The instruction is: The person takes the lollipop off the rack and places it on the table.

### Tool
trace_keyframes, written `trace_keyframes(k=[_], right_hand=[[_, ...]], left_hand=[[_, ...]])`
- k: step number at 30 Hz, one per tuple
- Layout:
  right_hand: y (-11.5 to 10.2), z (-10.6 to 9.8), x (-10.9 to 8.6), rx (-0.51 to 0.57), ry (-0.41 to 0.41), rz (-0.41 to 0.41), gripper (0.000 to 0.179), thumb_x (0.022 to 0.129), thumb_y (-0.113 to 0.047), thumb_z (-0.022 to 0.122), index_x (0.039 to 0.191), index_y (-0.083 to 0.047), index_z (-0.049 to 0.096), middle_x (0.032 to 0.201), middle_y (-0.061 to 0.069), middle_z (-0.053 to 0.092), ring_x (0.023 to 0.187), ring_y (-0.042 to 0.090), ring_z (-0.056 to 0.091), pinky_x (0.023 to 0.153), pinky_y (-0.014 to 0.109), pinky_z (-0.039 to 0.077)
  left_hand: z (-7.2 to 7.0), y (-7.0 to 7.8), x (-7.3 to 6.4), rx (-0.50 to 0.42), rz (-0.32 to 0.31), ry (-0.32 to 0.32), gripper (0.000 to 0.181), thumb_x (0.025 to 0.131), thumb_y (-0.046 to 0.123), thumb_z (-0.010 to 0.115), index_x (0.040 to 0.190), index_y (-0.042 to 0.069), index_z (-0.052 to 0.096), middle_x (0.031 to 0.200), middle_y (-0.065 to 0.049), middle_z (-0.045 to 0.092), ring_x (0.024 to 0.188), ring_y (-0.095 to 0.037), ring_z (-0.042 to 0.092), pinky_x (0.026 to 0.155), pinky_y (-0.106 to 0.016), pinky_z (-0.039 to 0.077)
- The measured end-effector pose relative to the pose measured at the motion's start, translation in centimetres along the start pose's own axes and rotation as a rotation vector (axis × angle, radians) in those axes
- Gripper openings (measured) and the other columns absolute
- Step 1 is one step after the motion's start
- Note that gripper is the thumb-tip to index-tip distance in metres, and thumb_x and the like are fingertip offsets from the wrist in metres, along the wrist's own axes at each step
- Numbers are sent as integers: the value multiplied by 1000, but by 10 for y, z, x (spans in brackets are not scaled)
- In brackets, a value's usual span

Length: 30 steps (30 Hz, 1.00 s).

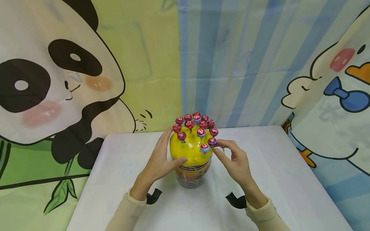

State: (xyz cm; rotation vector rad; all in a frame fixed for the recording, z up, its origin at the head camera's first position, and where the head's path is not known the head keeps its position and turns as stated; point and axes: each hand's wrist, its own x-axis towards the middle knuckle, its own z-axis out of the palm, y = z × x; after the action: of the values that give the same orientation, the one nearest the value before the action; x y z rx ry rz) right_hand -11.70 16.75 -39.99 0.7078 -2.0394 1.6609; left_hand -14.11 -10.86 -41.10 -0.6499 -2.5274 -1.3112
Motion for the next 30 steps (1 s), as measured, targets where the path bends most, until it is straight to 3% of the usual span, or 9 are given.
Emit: trace_keyframes(k=[8, 18, 24, 30], right_hand=[[5, 4, 3, 56, -18, 24, 32, 88, 17, 64, 117, 4, 69, 113, 12, 68, 107, 22, 55, 99, 28, 43], [5, 6, 4, 28, -24, 50, 28, 89, 14, 66, 113, 2, 71, 109, 9, 67, 107, 21, 55, 101, 29, 44], [6, 8, 8, 60, -15, -4, 27, 88, 18, 63, 112, 5, 69, 108, 12, 66, 106, 20, 55, 100, 28, 45], [3, 6, 12, 108, 40, -87, 23, 89, 20, 60, 109, 10, 66, 103, 18, 66, 101, 21, 57, 93, 28, 48]], left_hand=[[12, -3, 10, -73, 10, -37, 110, 77, 62, 77, 160, 39, 8, 164, 10, 14, 146, -22, 25, 108, -60, 34], [16, -7, 8, -114, 2, -40, 111, 76, 57, 81, 160, 41, 10, 163, 12, 15, 141, -21, 34, 105, -56, 39], [17, -6, 8, -110, -31, -34, 111, 74, 57, 82, 159, 43, 12, 162, 12, 18, 130, -22, 45, 98, -49, 48], [16, -6, 7, -106, -32, -29, 111, 73, 58, 82, 159, 43, 12, 161, 12, 18, 133, -22, 43, 99, -50, 47]])
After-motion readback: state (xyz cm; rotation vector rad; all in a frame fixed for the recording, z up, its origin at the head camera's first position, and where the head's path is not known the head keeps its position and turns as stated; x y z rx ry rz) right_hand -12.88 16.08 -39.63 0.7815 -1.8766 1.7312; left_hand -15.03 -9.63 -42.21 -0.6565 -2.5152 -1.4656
